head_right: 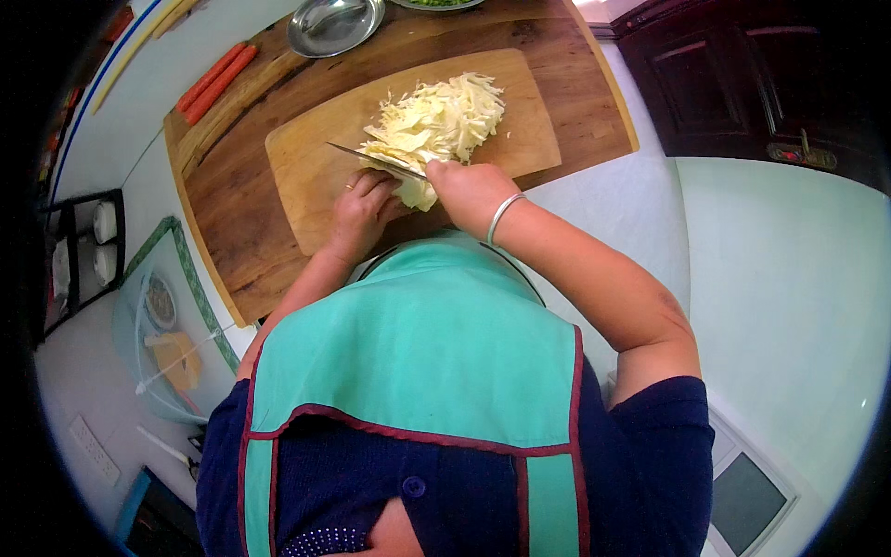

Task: The person chops a head of cabbage into small pieces using a large knife on a wooden cutting board. They then gather the chopped cabbage and transfer it into a bowl.

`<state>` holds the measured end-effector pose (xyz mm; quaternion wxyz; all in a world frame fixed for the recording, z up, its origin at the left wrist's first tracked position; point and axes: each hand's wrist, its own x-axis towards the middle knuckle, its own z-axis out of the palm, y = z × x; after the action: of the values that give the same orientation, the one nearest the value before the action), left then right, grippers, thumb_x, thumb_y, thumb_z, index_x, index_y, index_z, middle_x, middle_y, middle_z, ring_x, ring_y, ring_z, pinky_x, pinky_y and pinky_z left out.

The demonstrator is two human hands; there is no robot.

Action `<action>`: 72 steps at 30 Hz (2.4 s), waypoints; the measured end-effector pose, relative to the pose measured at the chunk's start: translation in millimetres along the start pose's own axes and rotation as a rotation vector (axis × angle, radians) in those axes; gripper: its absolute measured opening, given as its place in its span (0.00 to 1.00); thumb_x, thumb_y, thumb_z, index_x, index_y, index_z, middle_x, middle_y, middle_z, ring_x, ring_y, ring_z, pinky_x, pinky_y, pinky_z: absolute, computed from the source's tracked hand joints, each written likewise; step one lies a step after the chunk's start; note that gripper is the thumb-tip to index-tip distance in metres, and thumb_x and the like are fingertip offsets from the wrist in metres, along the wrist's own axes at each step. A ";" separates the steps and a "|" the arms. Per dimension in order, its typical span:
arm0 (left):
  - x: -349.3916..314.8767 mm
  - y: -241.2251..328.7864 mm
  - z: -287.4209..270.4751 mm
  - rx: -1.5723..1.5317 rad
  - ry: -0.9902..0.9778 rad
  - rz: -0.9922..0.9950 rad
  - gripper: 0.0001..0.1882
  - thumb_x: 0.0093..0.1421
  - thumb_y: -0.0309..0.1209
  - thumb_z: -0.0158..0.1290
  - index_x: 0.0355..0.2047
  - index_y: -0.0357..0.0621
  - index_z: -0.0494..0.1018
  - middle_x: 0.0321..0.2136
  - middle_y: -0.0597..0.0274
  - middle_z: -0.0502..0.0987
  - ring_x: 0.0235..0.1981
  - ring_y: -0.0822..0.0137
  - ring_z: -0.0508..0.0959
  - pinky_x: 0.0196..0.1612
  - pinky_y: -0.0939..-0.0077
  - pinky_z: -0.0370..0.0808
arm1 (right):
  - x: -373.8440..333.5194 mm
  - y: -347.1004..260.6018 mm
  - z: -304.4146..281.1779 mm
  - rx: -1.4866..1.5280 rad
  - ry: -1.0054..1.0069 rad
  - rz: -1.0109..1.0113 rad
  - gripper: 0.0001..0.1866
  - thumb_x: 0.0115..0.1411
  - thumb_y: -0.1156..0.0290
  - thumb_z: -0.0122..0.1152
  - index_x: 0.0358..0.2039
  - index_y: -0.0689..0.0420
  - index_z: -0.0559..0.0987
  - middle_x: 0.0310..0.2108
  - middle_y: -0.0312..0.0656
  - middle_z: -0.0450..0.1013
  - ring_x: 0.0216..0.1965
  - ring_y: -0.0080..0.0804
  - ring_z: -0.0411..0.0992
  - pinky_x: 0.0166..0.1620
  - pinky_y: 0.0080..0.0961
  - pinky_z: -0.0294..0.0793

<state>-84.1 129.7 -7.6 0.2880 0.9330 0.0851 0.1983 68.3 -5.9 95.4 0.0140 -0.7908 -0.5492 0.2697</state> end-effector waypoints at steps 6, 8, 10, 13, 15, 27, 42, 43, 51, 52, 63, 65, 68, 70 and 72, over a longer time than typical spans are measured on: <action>0.4 1.1 -1.6 -0.008 -0.036 -0.011 0.15 0.46 0.25 0.58 0.37 0.45 0.75 0.38 0.62 0.74 0.44 0.58 0.72 0.43 0.66 0.74 | 19.8 5.2 17.9 0.064 -0.141 0.130 0.07 0.57 0.75 0.45 0.36 0.61 0.67 0.33 0.59 0.73 0.35 0.56 0.74 0.37 0.44 0.74; -0.3 1.3 2.0 -0.012 -0.016 0.007 0.15 0.46 0.24 0.58 0.37 0.45 0.75 0.38 0.62 0.74 0.44 0.58 0.72 0.43 0.67 0.74 | 27.3 21.1 49.4 0.077 -0.037 0.079 0.07 0.56 0.75 0.46 0.37 0.61 0.66 0.32 0.59 0.73 0.35 0.57 0.74 0.37 0.45 0.73; -4.3 -0.3 1.7 -0.015 -0.001 0.004 0.15 0.46 0.24 0.58 0.36 0.45 0.75 0.38 0.63 0.74 0.44 0.58 0.72 0.43 0.67 0.74 | 29.7 22.9 58.0 0.119 0.041 0.049 0.08 0.56 0.75 0.46 0.37 0.60 0.66 0.31 0.59 0.73 0.35 0.57 0.73 0.37 0.45 0.73; -3.3 -1.7 0.9 -0.021 0.020 0.002 0.15 0.46 0.24 0.58 0.36 0.45 0.75 0.39 0.62 0.75 0.44 0.58 0.73 0.44 0.67 0.74 | 25.4 24.7 49.0 0.155 0.099 0.032 0.08 0.56 0.75 0.46 0.38 0.60 0.65 0.31 0.59 0.72 0.34 0.58 0.73 0.36 0.46 0.73; -2.4 -0.7 -0.9 -0.005 0.017 0.017 0.15 0.46 0.24 0.58 0.36 0.45 0.75 0.39 0.62 0.75 0.44 0.58 0.73 0.45 0.67 0.74 | 17.1 18.6 35.1 0.111 0.098 -0.009 0.08 0.57 0.74 0.45 0.38 0.61 0.64 0.32 0.59 0.72 0.34 0.58 0.73 0.36 0.46 0.73; -3.1 -3.1 4.2 -0.029 0.023 -0.019 0.15 0.45 0.25 0.59 0.36 0.45 0.75 0.38 0.63 0.75 0.44 0.59 0.73 0.44 0.68 0.75 | 8.4 14.0 5.9 0.045 -0.086 -0.014 0.07 0.56 0.75 0.46 0.36 0.63 0.66 0.33 0.59 0.73 0.34 0.59 0.73 0.36 0.45 0.74; -5.6 1.5 6.3 -0.003 0.060 -0.049 0.12 0.48 0.26 0.58 0.36 0.46 0.75 0.38 0.64 0.74 0.44 0.59 0.73 0.43 0.68 0.75 | -1.4 9.6 2.8 0.051 0.007 -0.042 0.08 0.60 0.72 0.40 0.38 0.61 0.64 0.36 0.60 0.72 0.34 0.59 0.73 0.35 0.46 0.74; -4.8 0.9 6.5 -0.002 0.059 -0.036 0.12 0.48 0.26 0.58 0.36 0.45 0.75 0.38 0.64 0.75 0.44 0.59 0.73 0.43 0.69 0.75 | -3.1 9.1 0.5 0.043 -0.007 -0.040 0.08 0.60 0.73 0.40 0.38 0.61 0.64 0.35 0.60 0.72 0.34 0.59 0.73 0.36 0.46 0.74; -1.9 -1.1 7.2 -0.016 0.065 -0.009 0.12 0.48 0.26 0.58 0.36 0.44 0.75 0.38 0.64 0.75 0.44 0.59 0.73 0.44 0.69 0.75 | -3.5 12.8 -3.9 0.012 -0.049 -0.054 0.08 0.60 0.72 0.40 0.36 0.64 0.65 0.33 0.59 0.73 0.33 0.58 0.73 0.35 0.45 0.73; -1.6 -2.4 7.2 -0.016 0.065 -0.012 0.12 0.48 0.25 0.58 0.36 0.44 0.75 0.38 0.64 0.75 0.43 0.59 0.73 0.44 0.69 0.75 | -0.6 13.5 -2.8 0.014 -0.055 -0.060 0.08 0.60 0.72 0.40 0.36 0.63 0.65 0.32 0.59 0.73 0.33 0.58 0.74 0.35 0.45 0.73; -5.5 -3.4 2.3 0.018 0.035 0.010 0.14 0.46 0.25 0.59 0.36 0.47 0.75 0.37 0.64 0.74 0.42 0.59 0.73 0.41 0.69 0.75 | 29.1 26.5 61.0 0.165 0.045 0.005 0.07 0.58 0.72 0.45 0.37 0.61 0.65 0.29 0.58 0.73 0.31 0.56 0.74 0.34 0.47 0.73; -8.9 -3.3 3.0 0.030 0.065 0.022 0.14 0.46 0.25 0.59 0.35 0.47 0.75 0.37 0.64 0.74 0.41 0.59 0.74 0.41 0.69 0.75 | 22.0 31.8 66.5 0.189 0.117 -0.002 0.07 0.58 0.73 0.45 0.37 0.60 0.65 0.30 0.58 0.73 0.31 0.57 0.73 0.34 0.47 0.73; -13.9 -2.2 4.3 0.036 0.087 0.011 0.13 0.47 0.26 0.59 0.35 0.47 0.76 0.36 0.64 0.75 0.41 0.60 0.74 0.40 0.69 0.75 | 14.8 27.0 57.2 0.154 0.145 -0.016 0.07 0.57 0.74 0.45 0.36 0.60 0.65 0.31 0.57 0.73 0.31 0.58 0.73 0.35 0.47 0.73; -15.7 -1.0 6.5 0.032 0.103 0.006 0.12 0.47 0.26 0.59 0.35 0.47 0.76 0.36 0.64 0.75 0.40 0.60 0.74 0.40 0.69 0.75 | 8.4 17.2 33.5 0.113 0.118 -0.032 0.07 0.56 0.75 0.46 0.36 0.60 0.65 0.33 0.56 0.73 0.31 0.58 0.73 0.35 0.47 0.73; -16.6 -2.1 7.9 0.034 0.124 0.011 0.12 0.48 0.26 0.59 0.35 0.47 0.76 0.35 0.64 0.75 0.40 0.61 0.74 0.39 0.70 0.75 | 3.9 13.6 18.9 0.098 0.070 -0.045 0.07 0.56 0.76 0.46 0.36 0.61 0.65 0.33 0.56 0.73 0.32 0.57 0.73 0.35 0.47 0.73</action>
<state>-95.9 122.9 -20.1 0.2651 0.9241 0.1010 0.2559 72.7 -13.0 73.3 0.0777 -0.7857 -0.5520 0.2680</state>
